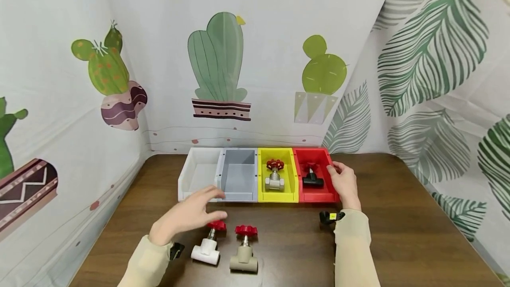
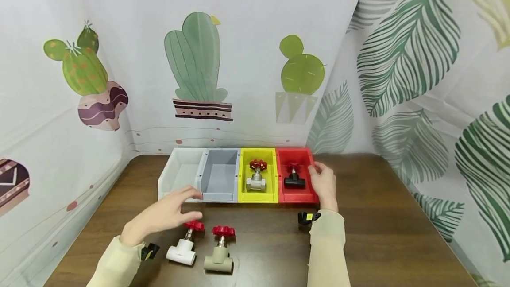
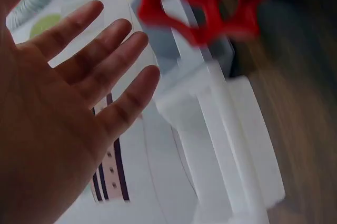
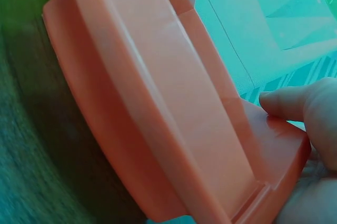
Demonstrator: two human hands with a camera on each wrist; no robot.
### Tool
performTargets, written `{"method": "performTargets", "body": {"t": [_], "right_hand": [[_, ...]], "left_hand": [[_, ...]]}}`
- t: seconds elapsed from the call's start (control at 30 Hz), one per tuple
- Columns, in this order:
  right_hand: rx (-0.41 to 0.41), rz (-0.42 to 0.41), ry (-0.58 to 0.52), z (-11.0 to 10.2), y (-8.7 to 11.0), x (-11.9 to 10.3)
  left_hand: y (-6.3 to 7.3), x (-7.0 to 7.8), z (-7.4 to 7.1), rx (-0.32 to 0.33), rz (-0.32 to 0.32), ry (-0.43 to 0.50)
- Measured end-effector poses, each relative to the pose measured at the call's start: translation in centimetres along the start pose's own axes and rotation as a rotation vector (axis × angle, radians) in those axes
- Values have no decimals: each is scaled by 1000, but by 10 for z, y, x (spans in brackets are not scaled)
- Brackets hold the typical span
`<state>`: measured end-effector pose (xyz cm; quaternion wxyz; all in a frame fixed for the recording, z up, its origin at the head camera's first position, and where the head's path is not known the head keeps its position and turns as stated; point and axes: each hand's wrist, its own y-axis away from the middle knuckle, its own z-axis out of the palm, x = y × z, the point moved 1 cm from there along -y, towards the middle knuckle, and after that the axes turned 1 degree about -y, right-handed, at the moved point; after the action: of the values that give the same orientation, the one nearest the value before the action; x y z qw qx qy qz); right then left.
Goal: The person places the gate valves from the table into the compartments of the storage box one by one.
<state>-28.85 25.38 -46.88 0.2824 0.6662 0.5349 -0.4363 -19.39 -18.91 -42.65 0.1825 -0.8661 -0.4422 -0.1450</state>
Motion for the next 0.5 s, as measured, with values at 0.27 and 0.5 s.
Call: {"method": "performTargets", "body": {"t": [0.27,0.5], "right_hand": [[-5,16,7,1,1,1],[12,13,-9,-2,-1,-2]], "left_hand": [[9,39,26,-208,129,-61],[11,52,38,-282,161,-125]]}}
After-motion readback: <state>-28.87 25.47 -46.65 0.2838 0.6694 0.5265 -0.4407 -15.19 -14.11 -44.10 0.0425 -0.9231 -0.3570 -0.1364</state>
